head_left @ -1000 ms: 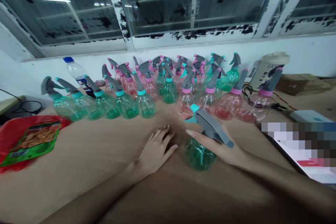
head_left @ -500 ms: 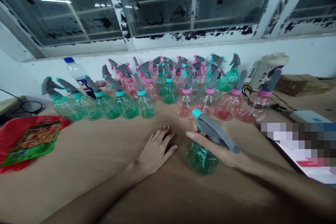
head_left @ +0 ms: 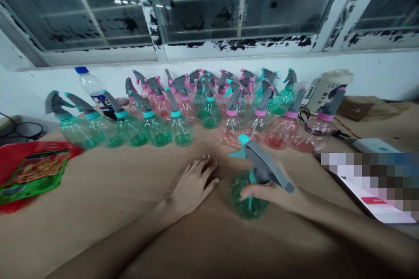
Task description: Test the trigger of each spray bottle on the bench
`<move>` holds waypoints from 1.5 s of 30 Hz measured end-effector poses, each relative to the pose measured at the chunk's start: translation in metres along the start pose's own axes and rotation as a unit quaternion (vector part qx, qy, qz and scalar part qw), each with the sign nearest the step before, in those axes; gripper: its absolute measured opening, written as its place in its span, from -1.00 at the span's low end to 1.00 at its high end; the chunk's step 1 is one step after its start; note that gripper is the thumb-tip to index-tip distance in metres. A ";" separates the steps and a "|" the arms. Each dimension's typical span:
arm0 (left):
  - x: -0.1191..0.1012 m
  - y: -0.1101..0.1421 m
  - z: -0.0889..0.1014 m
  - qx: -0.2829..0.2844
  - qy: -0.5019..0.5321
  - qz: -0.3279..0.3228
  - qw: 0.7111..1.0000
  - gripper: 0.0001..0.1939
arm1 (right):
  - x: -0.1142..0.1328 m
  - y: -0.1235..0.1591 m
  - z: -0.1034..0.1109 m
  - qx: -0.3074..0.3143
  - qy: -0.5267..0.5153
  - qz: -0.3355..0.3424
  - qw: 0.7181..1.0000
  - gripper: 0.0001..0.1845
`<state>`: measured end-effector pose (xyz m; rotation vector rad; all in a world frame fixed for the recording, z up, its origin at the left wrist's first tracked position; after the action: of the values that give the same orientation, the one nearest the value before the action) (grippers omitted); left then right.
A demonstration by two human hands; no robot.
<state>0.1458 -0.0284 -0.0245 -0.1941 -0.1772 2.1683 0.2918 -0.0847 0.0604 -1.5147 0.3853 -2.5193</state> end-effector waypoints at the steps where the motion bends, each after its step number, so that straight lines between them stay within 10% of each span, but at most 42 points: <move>1: 0.000 0.000 0.000 -0.001 -0.001 -0.002 1.000 -0.58 | -0.001 0.000 -0.001 0.003 -0.010 -0.005 1.000 -0.33; 9: -0.002 -0.001 0.003 0.013 -0.006 0.004 1.000 -0.58 | -0.004 0.015 0.011 -0.069 -0.035 0.026 0.997 0.11; 16: -0.003 0.001 -0.002 0.001 -0.001 0.002 1.000 -0.58 | -0.007 0.045 0.028 -0.119 0.152 -0.023 0.981 -0.60; 21: -0.004 0.004 -0.004 -0.006 -0.006 -0.001 1.000 -0.57 | -0.003 0.042 0.028 -0.121 0.193 -0.061 0.972 -0.64; 30: -0.018 0.013 0.019 -0.080 -0.088 0.051 0.992 -0.79 | -0.017 -0.029 0.004 -0.109 0.170 -0.064 0.977 -0.57; 45: -0.057 0.022 0.021 -0.129 0.012 -0.122 0.984 -0.90 | -0.010 -0.123 -0.046 -0.159 0.269 -0.009 0.950 -0.57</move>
<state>0.1562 -0.0890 -0.0046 -0.3276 -0.4454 1.8934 0.2536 0.0413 0.0695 -0.8723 0.8926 -2.9704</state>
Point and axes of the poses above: each hand's wrist, its own y-axis away from the middle knuckle, its own z-axis out of the back of the hand, x = y × z, the point moved 8 cm from there along -y, towards the middle knuckle, and after that the axes turned 9 degrees about -z, right-handed, at the moved point
